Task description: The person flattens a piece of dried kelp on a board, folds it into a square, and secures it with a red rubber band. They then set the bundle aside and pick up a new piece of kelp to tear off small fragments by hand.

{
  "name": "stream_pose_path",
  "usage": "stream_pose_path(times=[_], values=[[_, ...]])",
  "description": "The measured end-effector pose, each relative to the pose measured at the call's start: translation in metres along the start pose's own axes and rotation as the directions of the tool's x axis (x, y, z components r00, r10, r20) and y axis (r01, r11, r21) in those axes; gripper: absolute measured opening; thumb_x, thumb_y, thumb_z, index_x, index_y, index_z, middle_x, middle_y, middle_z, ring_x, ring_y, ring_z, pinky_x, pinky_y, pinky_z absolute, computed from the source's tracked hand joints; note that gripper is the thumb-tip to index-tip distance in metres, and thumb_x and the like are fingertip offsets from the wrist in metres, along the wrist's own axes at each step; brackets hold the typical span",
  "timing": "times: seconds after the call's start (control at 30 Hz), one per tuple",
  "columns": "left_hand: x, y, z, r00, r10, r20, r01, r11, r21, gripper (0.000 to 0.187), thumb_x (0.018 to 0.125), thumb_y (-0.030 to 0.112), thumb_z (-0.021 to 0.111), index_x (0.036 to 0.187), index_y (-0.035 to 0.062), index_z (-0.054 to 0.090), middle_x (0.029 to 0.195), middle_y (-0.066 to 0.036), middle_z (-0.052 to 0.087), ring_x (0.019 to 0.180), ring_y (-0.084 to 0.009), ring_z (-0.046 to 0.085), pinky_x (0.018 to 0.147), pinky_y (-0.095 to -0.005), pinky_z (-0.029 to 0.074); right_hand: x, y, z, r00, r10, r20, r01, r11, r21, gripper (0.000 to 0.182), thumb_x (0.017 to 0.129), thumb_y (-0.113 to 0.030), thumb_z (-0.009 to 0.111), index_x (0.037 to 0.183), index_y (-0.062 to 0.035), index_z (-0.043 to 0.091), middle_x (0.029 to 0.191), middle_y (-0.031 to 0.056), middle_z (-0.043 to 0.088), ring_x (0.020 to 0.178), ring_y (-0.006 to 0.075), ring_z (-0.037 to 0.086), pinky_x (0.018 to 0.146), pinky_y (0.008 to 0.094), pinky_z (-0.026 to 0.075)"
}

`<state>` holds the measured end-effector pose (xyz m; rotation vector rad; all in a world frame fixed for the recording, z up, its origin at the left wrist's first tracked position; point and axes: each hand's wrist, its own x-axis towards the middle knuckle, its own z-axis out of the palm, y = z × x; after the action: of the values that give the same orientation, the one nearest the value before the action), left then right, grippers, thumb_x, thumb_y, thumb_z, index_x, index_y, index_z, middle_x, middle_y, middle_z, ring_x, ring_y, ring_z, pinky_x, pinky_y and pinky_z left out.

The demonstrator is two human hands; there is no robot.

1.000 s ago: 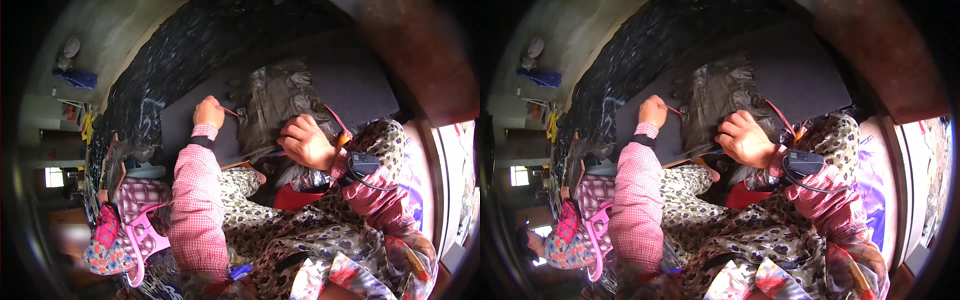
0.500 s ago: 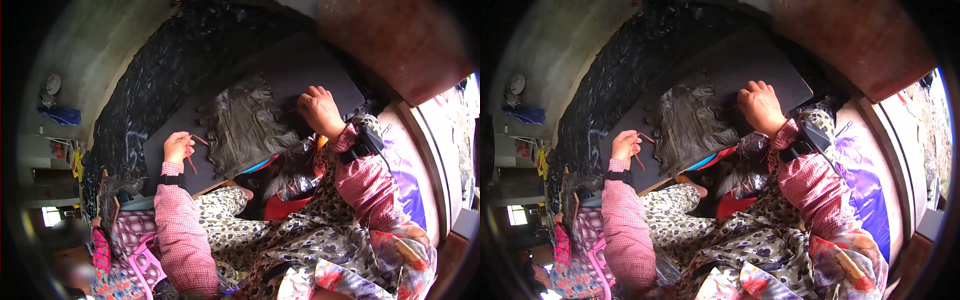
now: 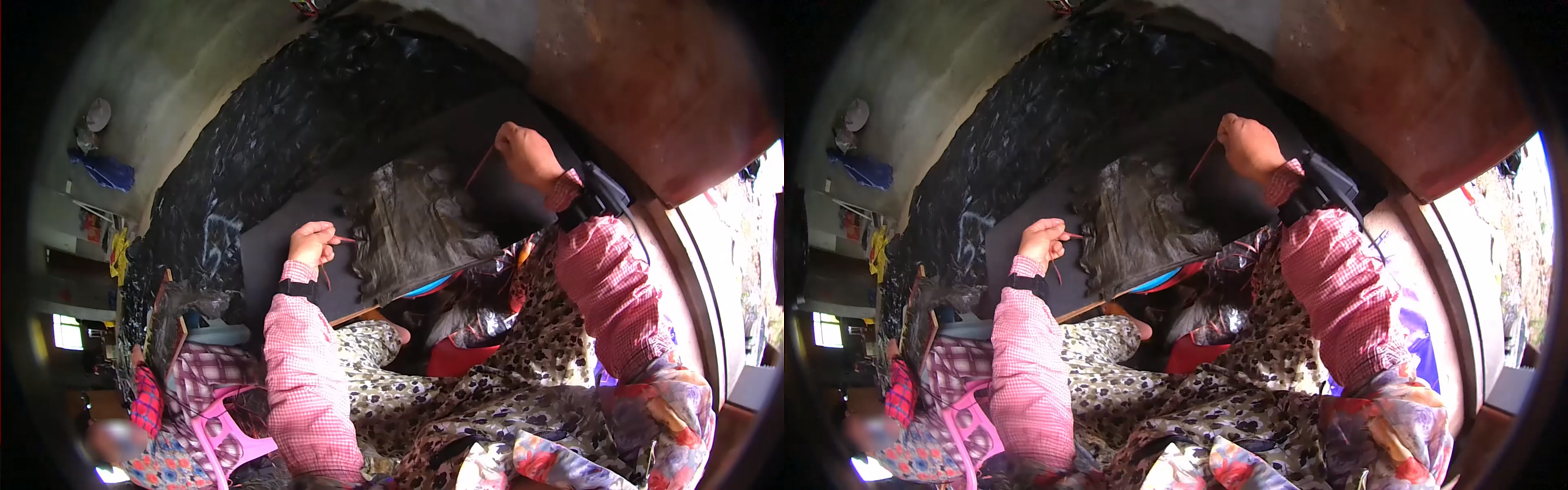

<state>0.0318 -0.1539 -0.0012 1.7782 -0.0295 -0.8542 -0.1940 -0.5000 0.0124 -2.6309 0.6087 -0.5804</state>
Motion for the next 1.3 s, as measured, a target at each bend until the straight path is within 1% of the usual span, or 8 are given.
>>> stream_pose_path(times=[0.17, 0.57, 0.7, 0.8, 0.87, 1.07, 1.23, 1.3], values=[[-0.010, 0.011, -0.006, 0.997, 0.056, 0.054, -0.047, 0.987, -0.156, 0.019, 0.084, 0.002, 0.061, 0.101, -0.0027, 0.057, 0.083, -0.012, 0.062, 0.054, -0.0094, 0.051, 0.050, -0.0234, 0.044, 0.010, -0.027, -0.009, 0.996, -0.019, 0.093, -0.045, 0.769, 0.637, 0.016, 0.080, -0.006, 0.059, 0.093, 0.0035, 0.061, 0.073, 0.0096, 0.064, 0.067, 0.0132, 0.061, 0.060, 0.0286, 0.048], [-0.042, 0.036, 0.075, 0.845, 0.242, 0.476, -0.175, 0.968, -0.182, 0.021, 0.078, 0.006, 0.064, 0.099, 0.0023, 0.059, 0.074, 0.000, 0.054, 0.054, -0.0060, 0.043, 0.051, -0.0209, 0.036, 0.030, -0.169, 0.023, 0.895, -0.318, 0.313, 0.232, 0.931, 0.282, 0.019, 0.073, -0.015, 0.060, 0.088, -0.0058, 0.068, 0.084, 0.0158, 0.066, 0.081, 0.0324, 0.064, 0.072, 0.0387, 0.051], [-0.032, 0.026, 0.094, 0.902, 0.191, 0.388, -0.118, 0.972, -0.204, 0.015, 0.077, 0.009, 0.065, 0.091, 0.0070, 0.059, 0.071, 0.001, 0.053, 0.053, -0.0066, 0.042, 0.051, -0.0225, 0.036, 0.023, -0.179, 0.031, 0.884, -0.341, 0.321, 0.272, 0.932, 0.239, 0.019, 0.074, -0.015, 0.063, 0.088, -0.0029, 0.066, 0.081, 0.0168, 0.066, 0.074, 0.0309, 0.065, 0.068, 0.0358, 0.051], [-0.028, 0.020, 0.098, 0.914, 0.183, 0.362, -0.090, 0.962, -0.259, 0.010, 0.080, 0.011, 0.064, 0.087, 0.0072, 0.059, 0.069, 0.001, 0.052, 0.053, -0.0075, 0.043, 0.050, -0.0232, 0.037, 0.020, -0.178, 0.026, 0.908, -0.324, 0.264, 0.230, 0.915, 0.331, 0.018, 0.077, -0.014, 0.063, 0.090, -0.0017, 0.066, 0.079, 0.0157, 0.066, 0.073, 0.0297, 0.065, 0.067, 0.0345, 0.051], [-0.024, 0.018, 0.092, 0.887, 0.209, 0.412, -0.075, 0.945, -0.319, 0.009, 0.081, 0.011, 0.064, 0.088, 0.0064, 0.059, 0.069, 0.001, 0.052, 0.053, -0.0074, 0.043, 0.050, -0.0231, 0.037, 0.021, -0.164, 0.031, 0.953, -0.303, -0.018, 0.281, 0.859, 0.429, 0.018, 0.080, -0.014, 0.062, 0.092, -0.0007, 0.065, 0.078, 0.0145, 0.066, 0.072, 0.0278, 0.065, 0.065, 0.0330, 0.050], [-0.016, 0.020, 0.082, 0.895, 0.236, 0.377, -0.095, 0.929, -0.357, 0.014, 0.086, 0.013, 0.064, 0.096, 0.0041, 0.061, 0.072, -0.001, 0.056, 0.055, -0.0080, 0.051, 0.056, -0.0239, 0.047, 0.011, -0.148, 0.026, 0.870, -0.106, 0.482, -0.127, 0.895, 0.427, 0.020, 0.080, -0.016, 0.065, 0.094, -0.0022, 0.069, 0.067, 0.0082, 0.065, 0.055, 0.0120, 0.058, 0.052, 0.0288, 0.047], [-0.017, 0.019, 0.057, 0.890, 0.289, 0.353, -0.130, 0.903, -0.410, 0.020, 0.083, 0.010, 0.066, 0.101, 0.0025, 0.061, 0.083, -0.006, 0.062, 0.066, -0.0125, 0.059, 0.066, -0.0282, 0.051, 0.009, -0.120, 0.029, 0.921, 0.027, 0.390, -0.259, 0.790, 0.556, 0.018, 0.081, -0.013, 0.063, 0.091, 0.0010, 0.069, 0.068, 0.0043, 0.065, 0.051, 0.0086, 0.053, 0.047, 0.0251, 0.043], [-0.009, 0.015, 0.029, 0.913, 0.285, 0.293, -0.156, 0.906, -0.394, 0.023, 0.083, 0.006, 0.064, 0.105, 0.0009, 0.059, 0.088, -0.009, 0.064, 0.075, -0.0168, 0.063, 0.074, -0.0320, 0.053, 0.007, -0.090, 0.023, 0.935, 0.129, 0.332, -0.349, 0.515, 0.783, 0.018, 0.086, -0.011, 0.059, 0.093, 0.0051, 0.063, 0.074, 0.0087, 0.066, 0.050, 0.0076, 0.050, 0.045, 0.0210, 0.039]])
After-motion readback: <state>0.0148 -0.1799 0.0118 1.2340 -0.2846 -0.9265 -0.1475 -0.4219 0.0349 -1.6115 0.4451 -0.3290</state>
